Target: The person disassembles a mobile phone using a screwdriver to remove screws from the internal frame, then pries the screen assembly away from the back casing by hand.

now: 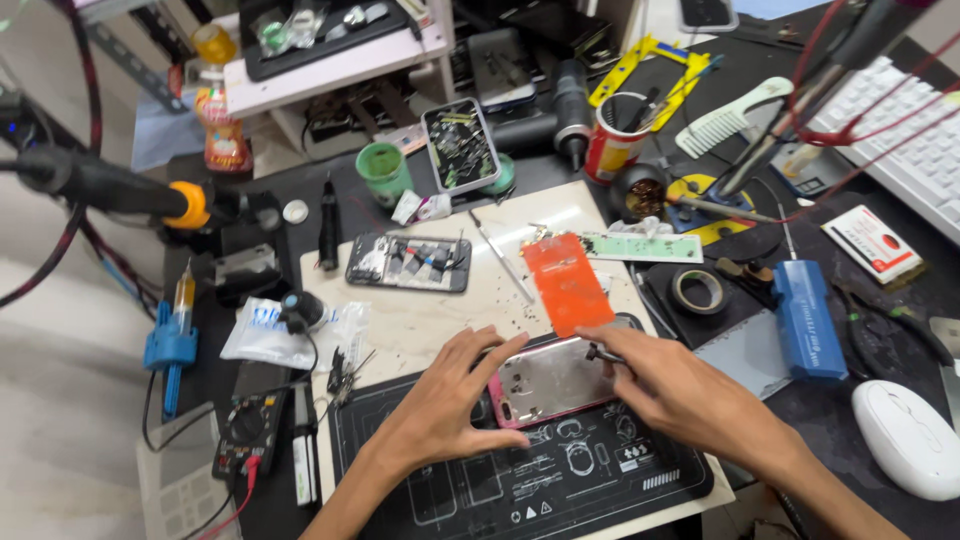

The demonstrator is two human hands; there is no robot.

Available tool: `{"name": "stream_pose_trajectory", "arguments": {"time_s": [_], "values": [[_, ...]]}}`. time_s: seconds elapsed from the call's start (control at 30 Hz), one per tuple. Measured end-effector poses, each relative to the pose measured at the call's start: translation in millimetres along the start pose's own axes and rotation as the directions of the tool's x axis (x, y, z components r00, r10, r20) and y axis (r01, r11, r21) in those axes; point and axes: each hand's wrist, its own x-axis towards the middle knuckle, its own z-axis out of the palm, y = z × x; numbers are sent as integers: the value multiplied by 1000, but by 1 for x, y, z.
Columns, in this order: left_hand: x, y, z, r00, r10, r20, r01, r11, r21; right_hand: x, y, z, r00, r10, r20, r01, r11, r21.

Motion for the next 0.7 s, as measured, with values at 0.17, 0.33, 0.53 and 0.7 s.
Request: {"name": "stream_pose_trajectory", "arguments": {"time_s": [0.17,0.33,0.53,0.7], "values": [[-6,-3,1,999,-31,-37,28,997,-65,5,-25,19,971,-47,-236,106,963,247],[-12,-6,3,997,-50,-65,43,994,-96,13,-19,56,885,-61,-463,307,823,478],[-12,-4,0,997,-51,-65,45,995,-94,29,-1,86,835,-241,-494,496,718,489],[-15,-4,1,996,-40,-74,33,996,-86,36,9,96,832,-285,-477,505,745,436]]}}
